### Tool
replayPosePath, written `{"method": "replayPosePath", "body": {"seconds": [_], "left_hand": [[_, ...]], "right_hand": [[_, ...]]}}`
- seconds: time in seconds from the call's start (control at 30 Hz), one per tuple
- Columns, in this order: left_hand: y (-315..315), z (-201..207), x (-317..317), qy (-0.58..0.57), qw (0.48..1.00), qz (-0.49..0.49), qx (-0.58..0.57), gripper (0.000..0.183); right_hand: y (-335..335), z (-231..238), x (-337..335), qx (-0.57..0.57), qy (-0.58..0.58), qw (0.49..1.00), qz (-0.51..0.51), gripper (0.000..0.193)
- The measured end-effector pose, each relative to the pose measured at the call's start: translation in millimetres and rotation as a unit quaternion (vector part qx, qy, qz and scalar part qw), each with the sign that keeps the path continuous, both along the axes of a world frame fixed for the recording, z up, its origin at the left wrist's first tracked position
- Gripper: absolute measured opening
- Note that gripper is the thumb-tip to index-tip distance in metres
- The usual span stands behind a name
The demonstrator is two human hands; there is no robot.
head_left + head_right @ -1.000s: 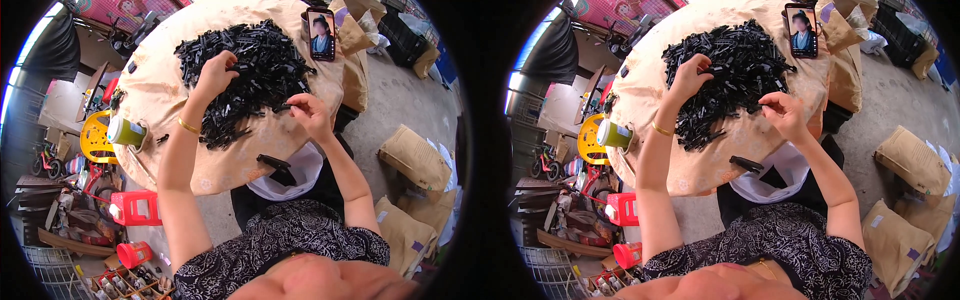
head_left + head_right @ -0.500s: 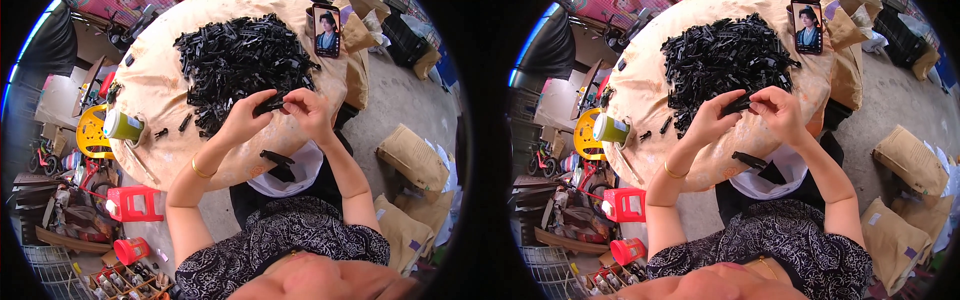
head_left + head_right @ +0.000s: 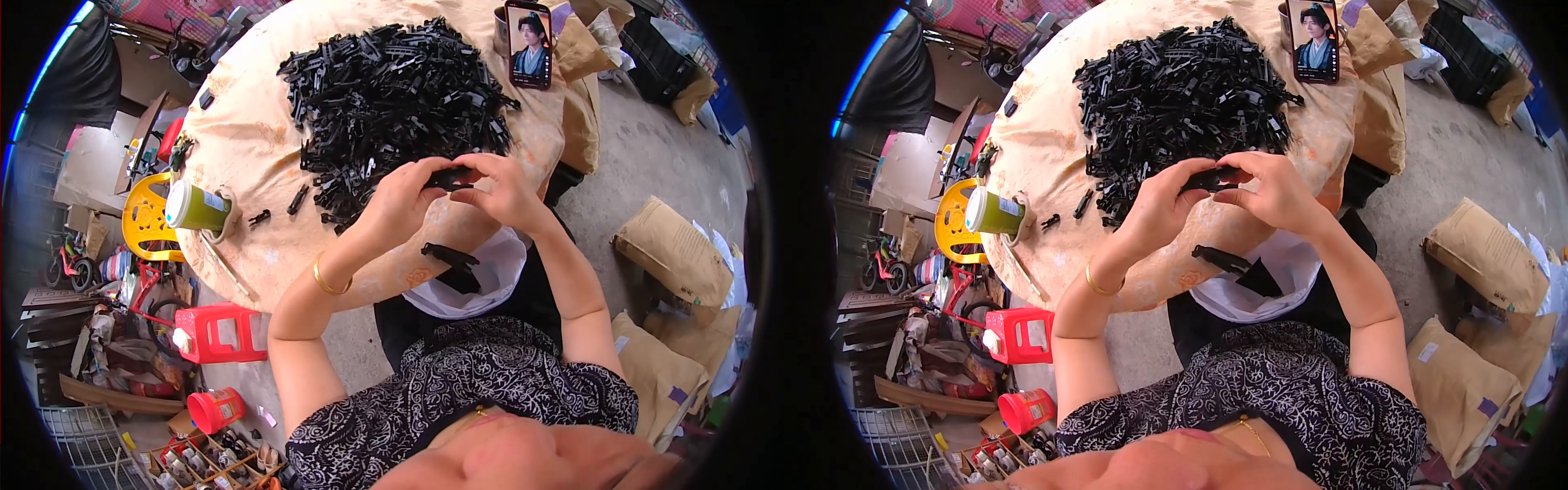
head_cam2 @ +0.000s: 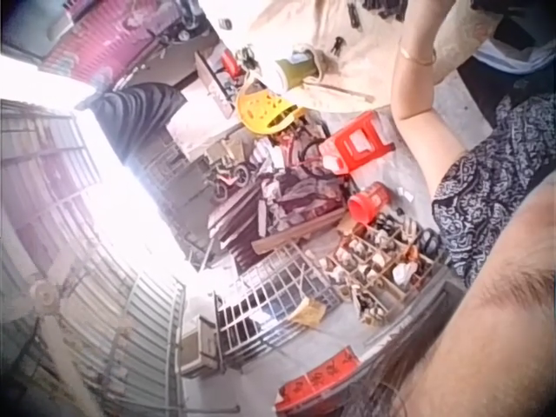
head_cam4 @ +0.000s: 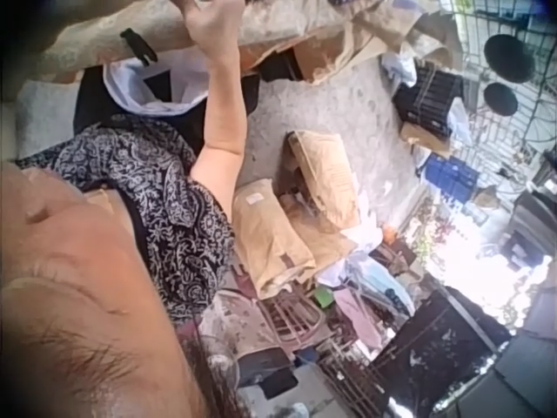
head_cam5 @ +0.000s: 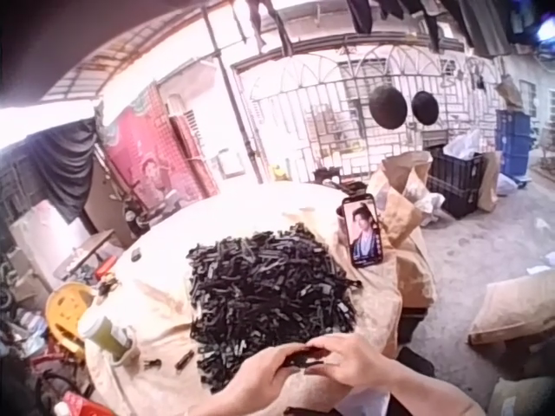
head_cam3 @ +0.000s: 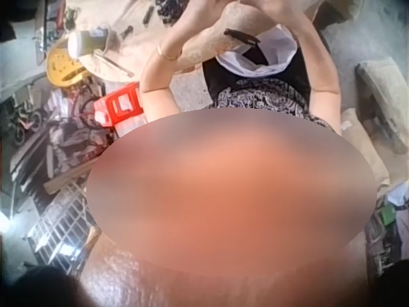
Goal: The person assembles plastic clips by taking components from a pile on the table, fitting them together by hand, and dropping the assembled parts into a bag.
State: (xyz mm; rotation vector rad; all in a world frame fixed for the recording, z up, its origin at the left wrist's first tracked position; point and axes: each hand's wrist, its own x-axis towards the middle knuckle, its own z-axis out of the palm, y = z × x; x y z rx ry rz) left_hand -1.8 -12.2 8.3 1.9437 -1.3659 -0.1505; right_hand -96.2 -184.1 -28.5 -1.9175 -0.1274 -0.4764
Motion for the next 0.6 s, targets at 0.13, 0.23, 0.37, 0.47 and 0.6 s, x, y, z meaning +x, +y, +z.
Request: {"method": "replayPosePath", "body": {"seconds": [0.13,0.23,0.37,0.47,0.6], "left_hand": [[-1.8,-5.3,-0.1,-0.03,0.998,-0.019,-0.048,0.029],[-1.7,-4.1,-0.7,-0.021,0.998,-0.014,-0.05,0.029],[-3.9,-2.0,9.9,0.097,0.994,-0.042,-0.004,0.034],[-5.9,13.2,24.5,0.015,0.998,-0.058,0.012,0.026],[-26.4,11.8,92.0,-0.221,0.971,0.083,-0.042,0.017]], "right_hand": [[-1.0,-1.6,-1.5,-0.008,-0.024,1.0,-0.017,0.035],[0.0,-4.4,-1.3,0.011,-0.047,0.998,-0.027,0.028],[-0.7,-7.3,-4.1,0.012,-0.02,0.999,-0.026,0.028],[-8.2,-4.9,-8.7,-0.068,0.004,0.998,0.009,0.027],[-4.0,-0.1,-11.5,-0.142,0.013,0.988,0.066,0.03]]}}
